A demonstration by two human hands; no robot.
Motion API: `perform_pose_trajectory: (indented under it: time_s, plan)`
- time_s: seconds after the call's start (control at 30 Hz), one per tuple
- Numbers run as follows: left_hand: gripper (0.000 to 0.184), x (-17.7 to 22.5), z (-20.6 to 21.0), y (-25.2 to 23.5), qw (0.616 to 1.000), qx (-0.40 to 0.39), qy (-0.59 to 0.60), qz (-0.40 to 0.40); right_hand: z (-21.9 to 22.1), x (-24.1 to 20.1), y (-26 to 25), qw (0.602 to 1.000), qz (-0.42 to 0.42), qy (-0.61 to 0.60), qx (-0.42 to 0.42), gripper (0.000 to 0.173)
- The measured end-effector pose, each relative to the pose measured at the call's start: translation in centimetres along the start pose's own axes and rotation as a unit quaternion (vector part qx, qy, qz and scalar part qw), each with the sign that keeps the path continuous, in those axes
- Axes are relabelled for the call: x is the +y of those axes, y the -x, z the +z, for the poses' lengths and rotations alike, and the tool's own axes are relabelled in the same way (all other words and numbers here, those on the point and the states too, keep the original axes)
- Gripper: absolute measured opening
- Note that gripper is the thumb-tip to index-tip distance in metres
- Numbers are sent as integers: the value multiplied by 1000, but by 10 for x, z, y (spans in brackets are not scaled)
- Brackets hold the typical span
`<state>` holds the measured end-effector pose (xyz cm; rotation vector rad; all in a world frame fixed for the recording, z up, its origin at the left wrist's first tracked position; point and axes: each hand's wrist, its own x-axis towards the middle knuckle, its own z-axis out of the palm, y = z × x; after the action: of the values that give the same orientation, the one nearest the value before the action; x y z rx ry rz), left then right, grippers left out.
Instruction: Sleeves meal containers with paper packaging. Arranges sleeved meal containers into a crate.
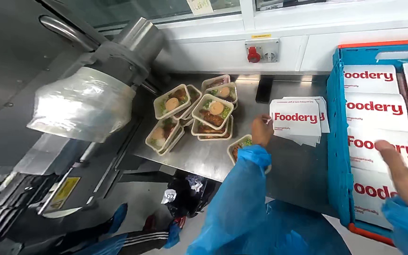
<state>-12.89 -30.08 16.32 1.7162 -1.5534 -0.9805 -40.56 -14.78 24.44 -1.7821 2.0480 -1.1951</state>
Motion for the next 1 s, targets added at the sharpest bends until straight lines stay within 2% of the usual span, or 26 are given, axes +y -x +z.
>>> perform_pose_trajectory:
  time_s: [0.07, 0.13, 0.2, 0.3, 0.4, 0.47, 0.53, 0.6, 0.63, 0.7, 0.8, 0.87, 0.93, 1.0]
  plan:
    - [82, -11, 17, -11, 998, -17, -43, -53, 20, -28, 1, 1000, 9, -19, -23, 74]
    - [97, -21, 40, -26, 987, -52, -100, -116, 30, -51, 13, 999, 13, 4, -36, 75]
    - [94, -34, 59, -35, 981, -87, -111, -132, 32, -64, 35, 998, 22, 12, -54, 78]
    - [60, -53, 67, -51, 991, -88, 1, -97, 39, -66, 69, 996, 62, -3, -66, 78]
    - [49, -52, 71, -54, 993, -82, 15, -81, 34, -60, 94, 993, 96, -1, -62, 75]
    - [54, -31, 72, -57, 993, -70, -95, -11, 25, -54, 99, 994, 91, 0, -60, 71]
    - [79, -11, 75, -70, 973, -86, -195, 84, 18, -47, 101, 994, 85, -1, -61, 68]
    - [104, 7, 76, -86, 948, -146, -265, 100, 16, -40, 102, 995, 82, -3, -62, 66]
    - [111, 13, 77, -93, 939, -175, -284, 80, 15, -38, 101, 994, 84, -4, -64, 66]
    - [109, 23, 83, -101, 942, -192, -275, 19, 13, -32, 96, 993, 91, -16, -70, 64]
    - [102, 37, 99, -102, 965, -118, -212, -98, 13, -23, 84, 992, 97, -38, -76, 63]
    - [108, 36, 107, -99, 966, -69, -192, -161, 14, -15, 79, 992, 94, -45, -70, 62]
    - [112, 35, 117, -99, 964, -65, -178, -185, 10, -9, 69, 992, 89, -53, -71, 60]
    - [103, 39, 125, -95, 964, -67, -185, -180, 7, -4, 61, 991, 86, -61, -78, 60]
